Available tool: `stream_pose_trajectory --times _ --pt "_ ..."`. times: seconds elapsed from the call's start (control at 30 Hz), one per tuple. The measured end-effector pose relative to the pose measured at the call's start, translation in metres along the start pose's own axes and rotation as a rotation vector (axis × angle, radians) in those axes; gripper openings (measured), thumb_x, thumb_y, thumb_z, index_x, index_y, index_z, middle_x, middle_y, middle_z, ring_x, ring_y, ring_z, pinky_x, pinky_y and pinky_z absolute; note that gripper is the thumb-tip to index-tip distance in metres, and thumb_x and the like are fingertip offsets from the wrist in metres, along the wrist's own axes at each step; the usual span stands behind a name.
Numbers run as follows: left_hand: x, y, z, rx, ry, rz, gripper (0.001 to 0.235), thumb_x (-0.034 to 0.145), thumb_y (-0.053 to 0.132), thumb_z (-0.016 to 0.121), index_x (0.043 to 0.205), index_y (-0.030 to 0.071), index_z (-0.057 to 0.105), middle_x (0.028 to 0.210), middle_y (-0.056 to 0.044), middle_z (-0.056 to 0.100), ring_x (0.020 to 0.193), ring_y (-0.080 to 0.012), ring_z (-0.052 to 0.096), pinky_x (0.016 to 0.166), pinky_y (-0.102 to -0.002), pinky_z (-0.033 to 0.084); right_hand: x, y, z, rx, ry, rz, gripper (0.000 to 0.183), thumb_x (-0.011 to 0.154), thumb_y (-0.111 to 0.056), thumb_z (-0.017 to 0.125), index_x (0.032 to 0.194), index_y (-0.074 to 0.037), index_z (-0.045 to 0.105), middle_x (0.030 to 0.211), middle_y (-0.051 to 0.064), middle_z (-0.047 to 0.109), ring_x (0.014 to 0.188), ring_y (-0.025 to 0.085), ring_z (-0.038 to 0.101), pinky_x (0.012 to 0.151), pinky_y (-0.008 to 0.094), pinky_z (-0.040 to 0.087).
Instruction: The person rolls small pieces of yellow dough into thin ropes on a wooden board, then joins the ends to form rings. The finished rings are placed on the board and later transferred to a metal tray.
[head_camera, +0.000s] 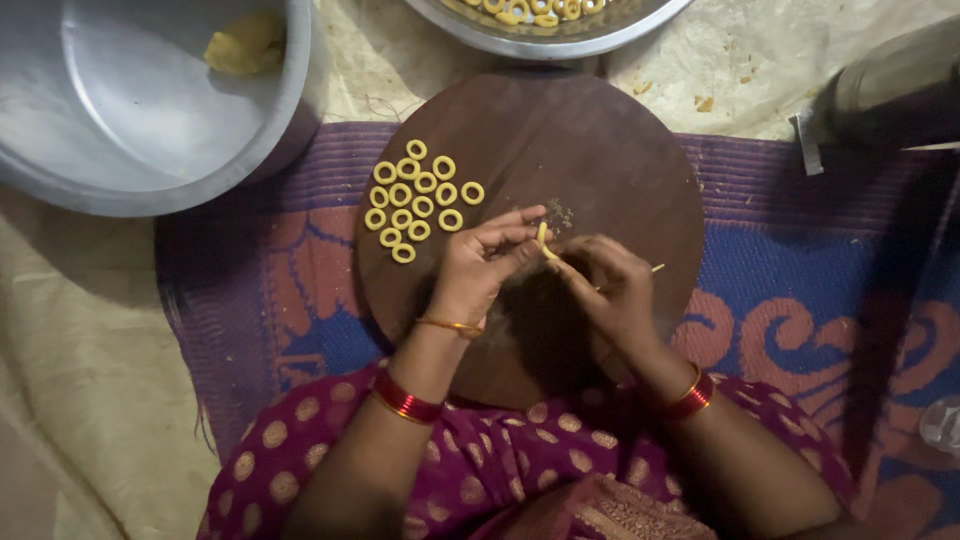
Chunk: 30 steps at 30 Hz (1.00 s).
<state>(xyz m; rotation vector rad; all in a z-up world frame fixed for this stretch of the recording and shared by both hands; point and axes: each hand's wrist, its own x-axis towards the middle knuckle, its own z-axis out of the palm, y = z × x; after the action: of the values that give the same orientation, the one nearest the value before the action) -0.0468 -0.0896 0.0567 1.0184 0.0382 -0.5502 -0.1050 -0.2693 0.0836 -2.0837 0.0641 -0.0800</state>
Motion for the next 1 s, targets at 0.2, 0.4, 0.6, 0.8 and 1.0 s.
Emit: stream_pose_trajectory --times 0.2,0.4,0.6,0.8,1.0 --pt "0.001 -0.007 0.001 0.150 0.036 0.059 0.019 0.089 -0.004 0.075 0.107 -0.004 0.077 0.142 -0.014 0.064 0.101 -0.0128 0.070 0.088 -0.024 0.058 -0.003 0.004 0.003 -0.009 0.014 -0.013 0.012 0.092 -0.008 0.075 0.102 -0.002 0.075 0.097 0.006 0.074 0.086 0.013 0.071 0.073 0.026 0.058" --pt "-0.001 0.001 0.006 0.554 0.033 0.226 0.022 0.087 -0.002 0.076 0.108 0.003 0.078 0.138 -0.010 0.067 0.097 -0.0098 0.069 0.089 -0.024 0.060 -0.001 0.003 0.003 -0.009 0.022 0.047 0.010 0.093 -0.009 0.075 0.099 -0.002 0.074 0.092 0.005 0.073 0.079 0.011 0.069 0.067 0.025 0.056" --pt "-0.007 0.017 0.017 0.921 0.077 0.451 0.025 0.080 0.002 0.081 0.103 0.011 0.082 0.132 -0.006 0.071 0.088 -0.0136 0.064 0.082 -0.027 0.058 -0.003 0.001 0.001 0.037 0.015 0.085 0.009 0.093 -0.007 0.074 0.100 0.000 0.073 0.090 0.004 0.071 0.077 0.011 0.063 0.067 0.025 0.051" --pt "-0.013 0.031 0.017 1.221 0.019 0.697 0.016 0.085 0.003 0.077 0.099 0.010 0.080 0.132 -0.009 0.068 0.098 -0.0200 0.067 0.087 -0.034 0.057 -0.007 0.005 0.004 0.305 -0.014 0.078 0.010 0.101 -0.008 0.067 0.106 0.001 0.069 0.099 0.004 0.069 0.091 0.009 0.066 0.078 0.024 0.054" --pt "-0.001 0.014 0.011 1.011 0.038 0.389 0.008 0.092 0.007 0.073 0.099 0.009 0.077 0.137 -0.007 0.068 0.105 -0.0170 0.068 0.092 -0.028 0.060 -0.008 0.012 -0.001 0.623 0.122 0.337 0.008 0.104 -0.009 0.062 0.103 -0.002 0.066 0.095 0.005 0.070 0.085 0.012 0.064 0.075 0.026 0.053"
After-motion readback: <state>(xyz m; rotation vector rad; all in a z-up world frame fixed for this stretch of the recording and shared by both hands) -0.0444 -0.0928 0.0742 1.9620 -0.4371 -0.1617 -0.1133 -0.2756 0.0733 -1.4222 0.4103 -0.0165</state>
